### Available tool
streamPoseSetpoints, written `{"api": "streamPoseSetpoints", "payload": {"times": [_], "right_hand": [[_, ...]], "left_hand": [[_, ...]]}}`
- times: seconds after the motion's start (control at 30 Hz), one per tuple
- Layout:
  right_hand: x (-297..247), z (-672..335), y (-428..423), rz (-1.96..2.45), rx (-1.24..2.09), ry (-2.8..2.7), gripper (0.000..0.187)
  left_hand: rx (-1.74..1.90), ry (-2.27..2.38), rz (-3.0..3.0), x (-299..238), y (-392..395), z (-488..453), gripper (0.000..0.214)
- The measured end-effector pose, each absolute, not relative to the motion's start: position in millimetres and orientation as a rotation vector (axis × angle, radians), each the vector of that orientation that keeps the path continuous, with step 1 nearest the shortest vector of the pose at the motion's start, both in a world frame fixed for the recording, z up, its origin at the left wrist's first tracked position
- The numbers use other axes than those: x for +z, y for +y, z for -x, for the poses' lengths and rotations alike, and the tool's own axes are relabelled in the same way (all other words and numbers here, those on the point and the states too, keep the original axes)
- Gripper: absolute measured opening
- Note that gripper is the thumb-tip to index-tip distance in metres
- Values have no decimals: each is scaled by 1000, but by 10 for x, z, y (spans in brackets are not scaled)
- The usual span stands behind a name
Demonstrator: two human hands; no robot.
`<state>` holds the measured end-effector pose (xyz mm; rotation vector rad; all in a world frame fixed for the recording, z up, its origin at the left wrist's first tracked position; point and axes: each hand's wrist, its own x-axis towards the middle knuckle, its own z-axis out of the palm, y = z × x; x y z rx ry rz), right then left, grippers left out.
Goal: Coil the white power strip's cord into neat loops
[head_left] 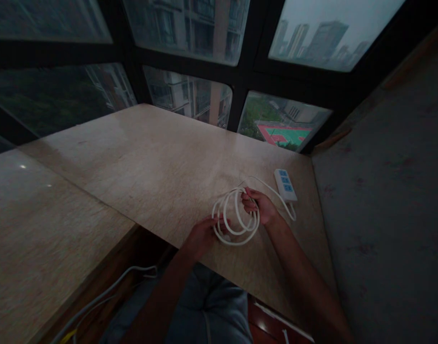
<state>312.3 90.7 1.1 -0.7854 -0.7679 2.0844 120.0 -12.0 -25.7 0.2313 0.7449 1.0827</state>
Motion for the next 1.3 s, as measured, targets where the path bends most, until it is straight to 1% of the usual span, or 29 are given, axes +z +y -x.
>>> {"api": "streamPoseSetpoints", "payload": {"times": [0.2, 0.4, 0.67, 0.83, 0.9, 1.03, 1.07, 1.13, 1.23, 1.3], "right_hand": [[28, -3103, 883, 755, 2069, -789, 16], [8, -3100, 880, 750, 2013, -754, 15], [-56, -3084, 907, 737, 2027, -693, 17], [-50, -2956, 835, 769, 2113, -701, 16], [-36, -2897, 791, 796, 2129, -746, 16], [0, -2811, 717, 885, 2054, -825, 20], [6, -2796, 702, 914, 2022, -840, 21], [15, -2768, 674, 976, 1959, -886, 24], [14, -2725, 637, 1053, 1904, -996, 27], [9, -2706, 622, 1077, 1897, -1066, 28]], "left_hand": [[963, 841, -297, -139, -174, -1125, 15], [895, 705, -312, -181, -190, -1047, 14], [988, 553, -144, -326, -208, -1135, 19], [1037, 575, -19, -367, -159, -1163, 13], [1011, 545, -35, -348, -154, -1148, 21], [978, 505, -86, -283, -188, -1132, 55], [985, 505, -98, -276, -198, -1139, 61], [1018, 519, -142, -282, -211, -1169, 61], [1061, 551, -214, -315, -216, -1228, 50], [1086, 550, -219, -330, -217, -1254, 50]]}}
